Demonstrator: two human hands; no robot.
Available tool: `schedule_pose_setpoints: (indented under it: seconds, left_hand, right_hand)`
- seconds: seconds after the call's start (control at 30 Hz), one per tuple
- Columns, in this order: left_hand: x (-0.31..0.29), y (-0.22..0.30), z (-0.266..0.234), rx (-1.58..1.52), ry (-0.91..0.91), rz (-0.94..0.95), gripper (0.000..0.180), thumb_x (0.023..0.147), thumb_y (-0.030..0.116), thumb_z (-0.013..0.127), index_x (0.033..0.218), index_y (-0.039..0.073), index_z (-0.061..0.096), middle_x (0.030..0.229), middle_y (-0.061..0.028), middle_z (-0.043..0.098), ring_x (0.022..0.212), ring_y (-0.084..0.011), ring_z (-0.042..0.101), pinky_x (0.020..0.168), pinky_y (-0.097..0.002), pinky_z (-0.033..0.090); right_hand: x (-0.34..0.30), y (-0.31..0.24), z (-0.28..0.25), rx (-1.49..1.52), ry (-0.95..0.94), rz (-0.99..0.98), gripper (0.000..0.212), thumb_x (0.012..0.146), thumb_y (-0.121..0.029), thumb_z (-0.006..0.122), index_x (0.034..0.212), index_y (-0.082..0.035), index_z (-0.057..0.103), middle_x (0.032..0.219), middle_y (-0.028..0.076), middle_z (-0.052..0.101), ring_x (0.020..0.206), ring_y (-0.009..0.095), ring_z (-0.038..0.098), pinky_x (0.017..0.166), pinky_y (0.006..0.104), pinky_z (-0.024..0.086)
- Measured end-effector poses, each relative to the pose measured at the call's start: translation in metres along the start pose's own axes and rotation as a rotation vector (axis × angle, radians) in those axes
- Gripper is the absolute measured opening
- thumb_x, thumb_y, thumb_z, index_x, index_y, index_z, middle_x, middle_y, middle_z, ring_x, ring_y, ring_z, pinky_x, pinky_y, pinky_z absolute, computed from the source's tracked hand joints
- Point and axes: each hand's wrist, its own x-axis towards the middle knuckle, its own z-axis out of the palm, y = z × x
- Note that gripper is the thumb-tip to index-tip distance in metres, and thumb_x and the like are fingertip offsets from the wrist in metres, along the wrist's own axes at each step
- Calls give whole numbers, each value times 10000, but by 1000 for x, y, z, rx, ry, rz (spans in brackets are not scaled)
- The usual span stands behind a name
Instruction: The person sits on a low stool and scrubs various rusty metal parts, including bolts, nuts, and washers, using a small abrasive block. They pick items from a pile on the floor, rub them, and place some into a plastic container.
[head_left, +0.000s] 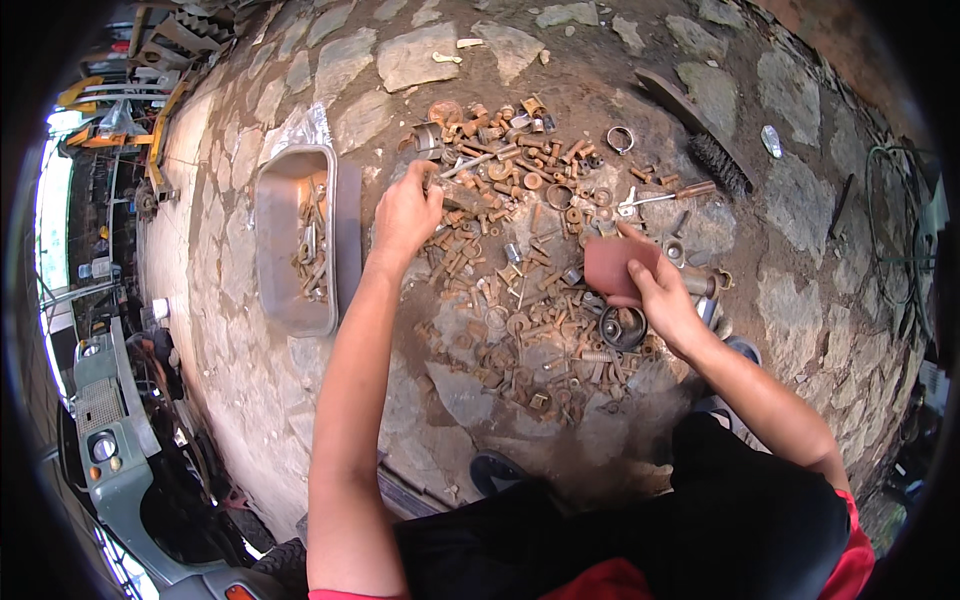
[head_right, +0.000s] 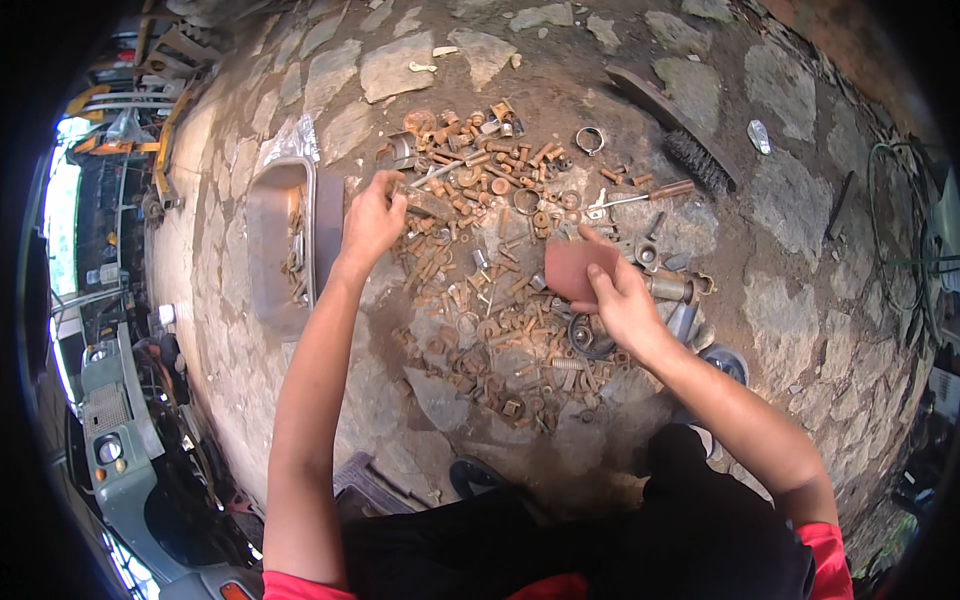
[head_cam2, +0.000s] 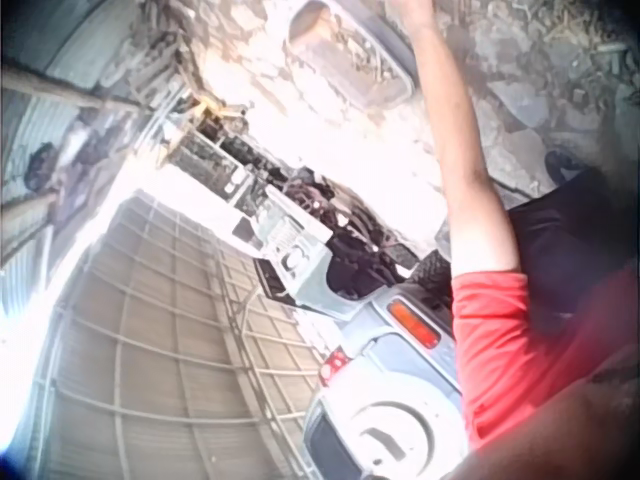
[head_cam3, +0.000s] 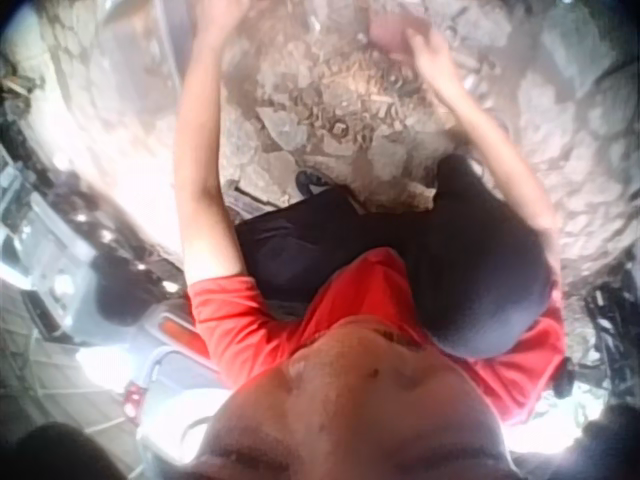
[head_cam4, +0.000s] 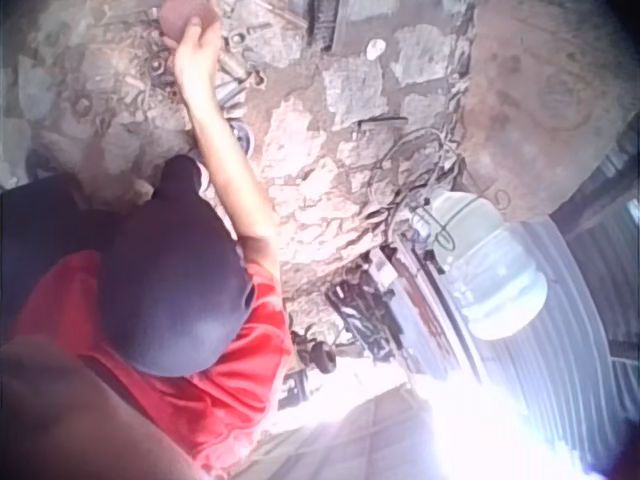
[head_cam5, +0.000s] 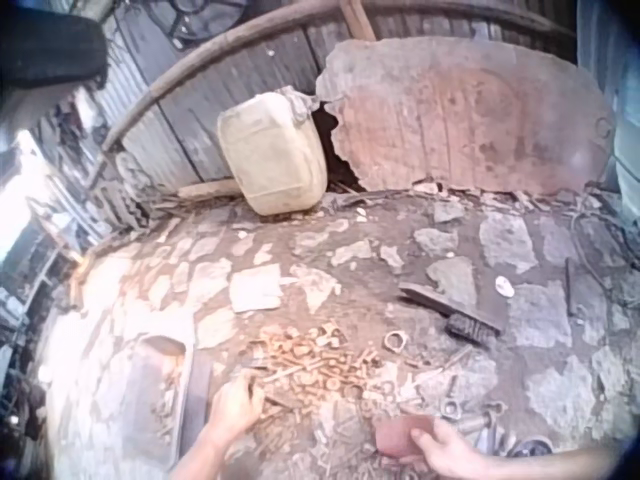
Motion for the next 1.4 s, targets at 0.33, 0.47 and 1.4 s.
schedule_pose_setpoints:
  seconds: [0.33,0.47,1.4]
  left_hand:
    - [-39,26,-13,-665,-239,-276,335,982,280,563,1180,10,572,921,-80,716,847,-113,671,834,-308,491]
    - [-59,38,-19,-745,-393,-340,522,993,392,527,1318,-13,483,1076,-150,690,1069,-210,653,1073,-367,379]
    - [-86,72,11,-1437,-353,-333,432,961,281,621,1266,27,449,1191,-139,572,1112,-187,569,853,-317,529]
  right_hand:
    - [16,-31,36,8,171,-264,447,1049,-260,406,1385,35,425,1332,122,541,1220,201,540,1038,331,439]
    - [20,-37,50,-164,189,-485,470,1053,-284,377,1386,43,433,1317,161,559,1291,227,476,1082,346,349]
    - [30,-25,72,-1272,75,-968,546,900,-81,562,1428,-51,425,1493,117,410,1429,263,314,1180,498,157]
